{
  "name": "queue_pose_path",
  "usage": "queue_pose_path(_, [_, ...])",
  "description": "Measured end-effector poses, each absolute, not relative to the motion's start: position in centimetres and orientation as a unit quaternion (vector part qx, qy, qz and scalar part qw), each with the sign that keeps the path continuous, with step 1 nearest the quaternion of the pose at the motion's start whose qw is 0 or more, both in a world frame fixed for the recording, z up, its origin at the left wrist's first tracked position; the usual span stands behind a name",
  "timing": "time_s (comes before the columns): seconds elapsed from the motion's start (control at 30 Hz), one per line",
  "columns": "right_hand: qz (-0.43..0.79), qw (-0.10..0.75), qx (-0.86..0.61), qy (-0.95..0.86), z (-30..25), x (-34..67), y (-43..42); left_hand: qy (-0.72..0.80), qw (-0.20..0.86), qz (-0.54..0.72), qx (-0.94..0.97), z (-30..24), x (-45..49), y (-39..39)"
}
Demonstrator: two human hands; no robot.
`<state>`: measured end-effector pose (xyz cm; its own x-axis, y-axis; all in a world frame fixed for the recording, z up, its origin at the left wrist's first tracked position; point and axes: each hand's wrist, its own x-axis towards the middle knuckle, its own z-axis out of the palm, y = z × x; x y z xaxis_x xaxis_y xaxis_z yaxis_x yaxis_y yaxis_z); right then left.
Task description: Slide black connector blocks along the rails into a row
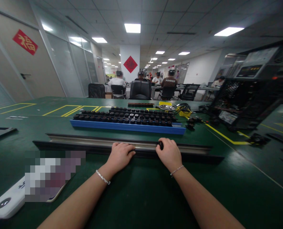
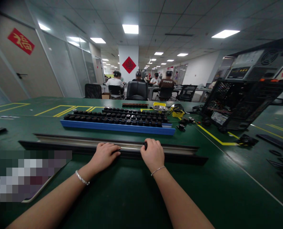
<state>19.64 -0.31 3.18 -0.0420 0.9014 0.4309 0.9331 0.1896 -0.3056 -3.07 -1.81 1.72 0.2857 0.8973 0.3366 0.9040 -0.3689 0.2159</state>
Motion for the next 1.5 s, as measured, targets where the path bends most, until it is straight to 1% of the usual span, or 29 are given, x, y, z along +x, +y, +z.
queue_pose_path(1.5, [-0.067, 0.269, -0.664, -0.695, 2.7, 20.9, 0.5, -0.565, 0.01, -0.218, -0.796, 1.6, -3.0, -1.6])
